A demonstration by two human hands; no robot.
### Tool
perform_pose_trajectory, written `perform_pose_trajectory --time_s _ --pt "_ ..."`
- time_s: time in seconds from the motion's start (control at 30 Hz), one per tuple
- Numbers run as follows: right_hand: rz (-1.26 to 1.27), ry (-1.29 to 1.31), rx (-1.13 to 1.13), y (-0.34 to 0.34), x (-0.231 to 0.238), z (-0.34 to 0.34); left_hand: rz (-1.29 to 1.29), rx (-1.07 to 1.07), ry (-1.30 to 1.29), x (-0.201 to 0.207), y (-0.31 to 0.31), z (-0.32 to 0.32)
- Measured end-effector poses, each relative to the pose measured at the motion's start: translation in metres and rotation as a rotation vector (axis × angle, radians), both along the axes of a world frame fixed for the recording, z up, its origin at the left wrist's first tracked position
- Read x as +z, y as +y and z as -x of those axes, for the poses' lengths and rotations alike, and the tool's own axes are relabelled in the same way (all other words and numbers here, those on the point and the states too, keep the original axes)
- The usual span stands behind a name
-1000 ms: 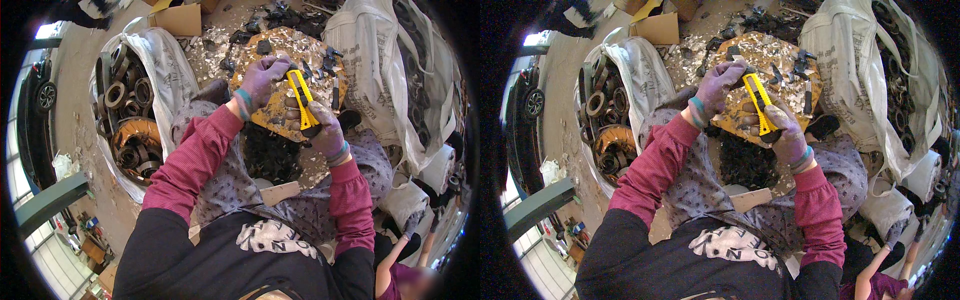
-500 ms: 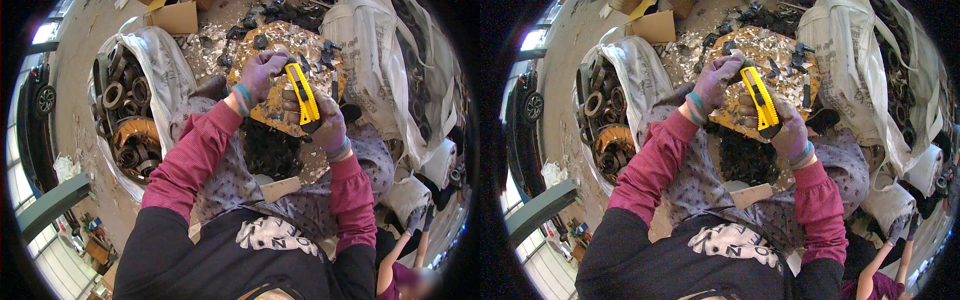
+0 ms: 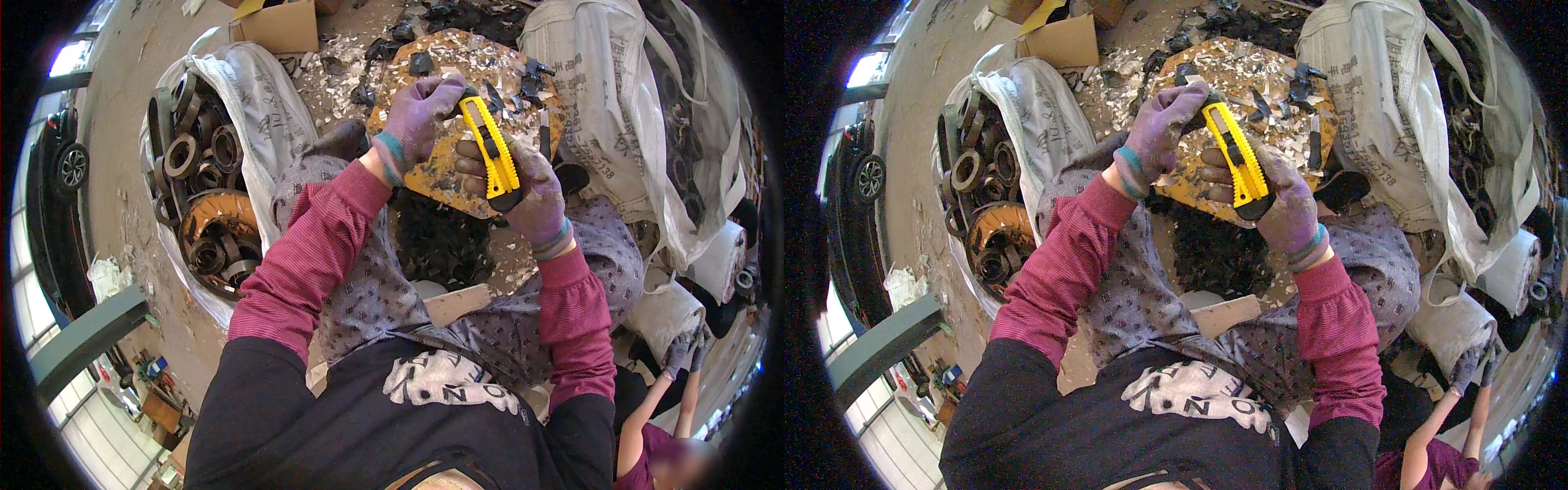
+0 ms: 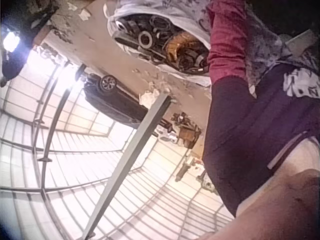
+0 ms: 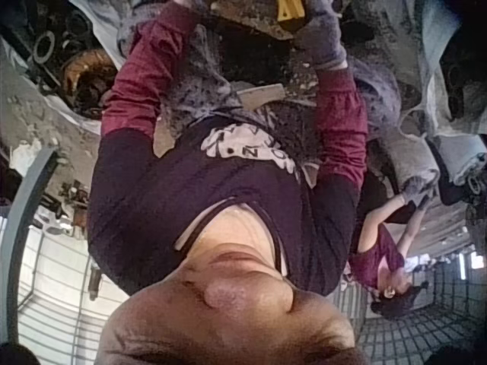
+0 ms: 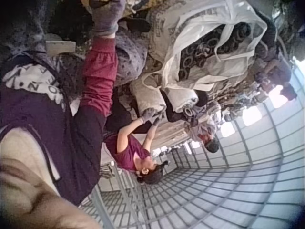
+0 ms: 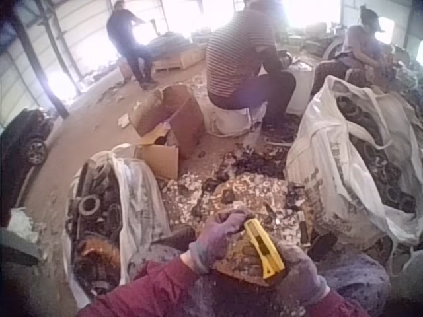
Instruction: Sort through scrap metal components and clean circular parts with a utility knife.
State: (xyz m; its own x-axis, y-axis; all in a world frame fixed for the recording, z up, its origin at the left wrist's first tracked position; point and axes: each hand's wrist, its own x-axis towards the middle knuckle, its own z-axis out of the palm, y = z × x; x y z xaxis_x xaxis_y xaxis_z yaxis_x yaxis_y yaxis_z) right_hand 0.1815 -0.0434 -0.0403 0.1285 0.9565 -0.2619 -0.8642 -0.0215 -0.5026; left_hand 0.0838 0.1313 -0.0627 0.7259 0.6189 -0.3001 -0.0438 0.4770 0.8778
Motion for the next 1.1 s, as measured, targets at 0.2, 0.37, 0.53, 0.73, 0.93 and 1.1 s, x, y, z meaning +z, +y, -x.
perform_pose_trajectory --time_s 0.2,0.37,0.53,0.73,0.93,1.1 --pt "0.036 -0.001 -0.004 -0.001 0.0 0.001 -0.038 -0.019 0.004 0.0 0.0 0.0" --pt "0.038 -0.006 0.007 0.0 0.004 0.003 -0.046 -0.032 -0.008 0.002 0.001 0.002" --pt "0.003 0.011 0.006 -0.001 -0.003 0.002 -0.028 0.015 0.007 0.001 -0.002 0.001" --pt "0.072 -0.049 -0.013 -0.001 0.003 0.005 -0.058 -0.027 0.035 0.0 0.001 0.003" --pt "0.08 -0.097 0.004 0.002 0.007 0.005 -0.025 0.002 -0.01 -0.001 0.0 0.003" --pt "0.133 -0.258 -0.003 0.002 0.015 0.006 -0.031 -0.017 0.035 -0.006 0.002 0.003"
